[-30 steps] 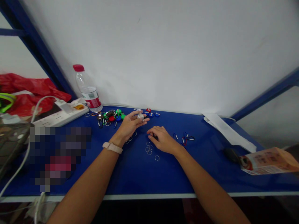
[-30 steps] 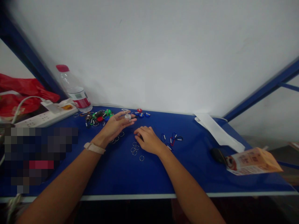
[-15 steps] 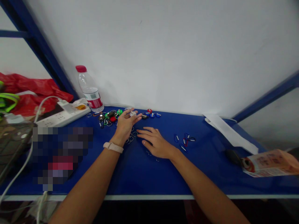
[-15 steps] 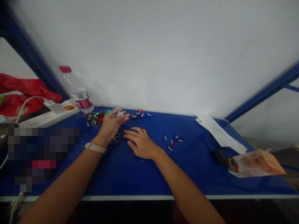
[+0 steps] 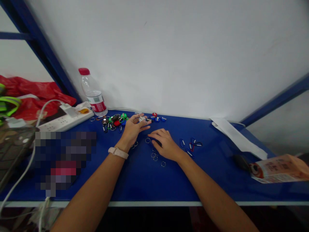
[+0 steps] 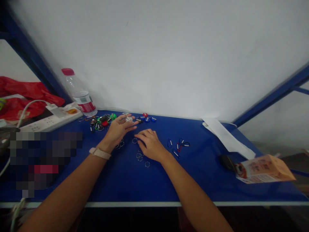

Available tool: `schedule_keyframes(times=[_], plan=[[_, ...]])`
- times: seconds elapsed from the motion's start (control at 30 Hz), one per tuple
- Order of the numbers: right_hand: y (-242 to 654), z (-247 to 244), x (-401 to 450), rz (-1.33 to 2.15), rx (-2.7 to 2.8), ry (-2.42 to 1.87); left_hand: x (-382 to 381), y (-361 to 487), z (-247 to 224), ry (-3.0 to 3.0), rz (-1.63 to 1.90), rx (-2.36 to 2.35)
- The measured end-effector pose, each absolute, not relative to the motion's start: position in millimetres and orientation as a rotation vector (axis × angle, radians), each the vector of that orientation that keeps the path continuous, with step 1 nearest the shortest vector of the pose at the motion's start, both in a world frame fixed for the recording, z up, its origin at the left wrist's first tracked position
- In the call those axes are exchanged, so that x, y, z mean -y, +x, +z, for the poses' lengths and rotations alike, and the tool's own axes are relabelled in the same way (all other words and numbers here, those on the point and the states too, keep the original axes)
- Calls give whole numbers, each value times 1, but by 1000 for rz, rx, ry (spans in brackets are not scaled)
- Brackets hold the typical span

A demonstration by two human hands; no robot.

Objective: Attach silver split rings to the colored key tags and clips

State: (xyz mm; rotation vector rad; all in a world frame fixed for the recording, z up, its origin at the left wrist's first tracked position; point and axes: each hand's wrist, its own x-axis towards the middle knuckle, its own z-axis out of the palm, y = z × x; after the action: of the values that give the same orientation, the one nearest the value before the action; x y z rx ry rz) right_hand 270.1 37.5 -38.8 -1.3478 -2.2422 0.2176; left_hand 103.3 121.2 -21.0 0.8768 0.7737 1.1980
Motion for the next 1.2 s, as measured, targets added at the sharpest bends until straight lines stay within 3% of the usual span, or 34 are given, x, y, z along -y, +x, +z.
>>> schedule_keyframes(times=[1.2], plan=[[280, -46, -41, 353, 2243, -1388, -123, 104, -35, 1063, 1067, -660]])
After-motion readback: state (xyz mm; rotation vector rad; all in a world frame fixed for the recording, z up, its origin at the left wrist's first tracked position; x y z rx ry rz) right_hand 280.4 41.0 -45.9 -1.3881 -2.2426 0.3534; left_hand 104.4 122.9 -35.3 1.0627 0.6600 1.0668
